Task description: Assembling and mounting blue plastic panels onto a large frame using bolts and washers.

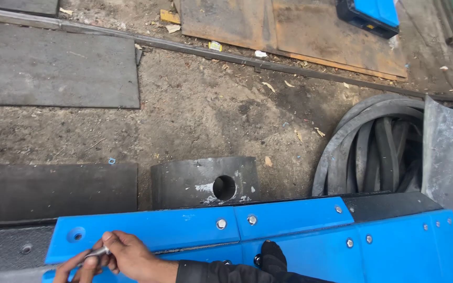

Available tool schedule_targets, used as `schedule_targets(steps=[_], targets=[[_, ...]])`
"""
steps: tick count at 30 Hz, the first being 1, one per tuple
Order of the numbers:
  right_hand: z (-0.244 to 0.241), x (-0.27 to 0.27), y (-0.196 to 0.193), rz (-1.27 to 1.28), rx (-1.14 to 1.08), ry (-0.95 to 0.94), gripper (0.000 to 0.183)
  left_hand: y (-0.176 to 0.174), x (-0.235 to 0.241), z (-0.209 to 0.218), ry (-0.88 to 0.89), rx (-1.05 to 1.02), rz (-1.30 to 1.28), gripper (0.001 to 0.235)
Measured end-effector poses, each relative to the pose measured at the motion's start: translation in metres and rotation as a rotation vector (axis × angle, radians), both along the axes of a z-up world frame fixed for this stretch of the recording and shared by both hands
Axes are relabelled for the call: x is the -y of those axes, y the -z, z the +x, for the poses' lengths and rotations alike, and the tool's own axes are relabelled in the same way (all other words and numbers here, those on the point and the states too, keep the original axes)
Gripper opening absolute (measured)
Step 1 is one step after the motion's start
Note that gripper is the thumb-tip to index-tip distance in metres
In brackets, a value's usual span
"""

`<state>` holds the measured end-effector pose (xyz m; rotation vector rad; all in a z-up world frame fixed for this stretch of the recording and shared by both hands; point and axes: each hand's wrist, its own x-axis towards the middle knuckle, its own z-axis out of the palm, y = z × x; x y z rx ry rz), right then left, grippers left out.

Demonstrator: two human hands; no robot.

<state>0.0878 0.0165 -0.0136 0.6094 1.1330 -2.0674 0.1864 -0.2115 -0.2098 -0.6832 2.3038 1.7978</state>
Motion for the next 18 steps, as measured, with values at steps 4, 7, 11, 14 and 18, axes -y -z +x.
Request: schedule_targets(steps=[4, 7, 11, 14, 18], targets=[[-0.005, -0.012, -0.023, 0.018, 0.001, -0.024, 0.041, -0.256, -0.125, -0.080, -0.012, -0.229, -0.507, 0.027], [-0.004, -0.016, -0.018, -0.004, 0.073, -0.046, 0.041, -0.270, -0.128, -0.084, 0.075, -0.227, -0.629, 0.027], [-0.004, -0.025, -0.014, -0.049, 0.148, -0.052, 0.039, -0.261, -0.122, -0.082, -0.070, -0.021, 0.035, 0.022], [-0.006, -0.033, -0.015, -0.133, 0.164, -0.052, 0.037, -0.250, -0.117, -0.078, -0.194, 0.093, 0.441, 0.019], [-0.010, -0.031, -0.024, -0.170, 0.106, -0.032, 0.028, -0.248, -0.115, -0.077, -0.270, 0.139, 0.500, 0.021]])
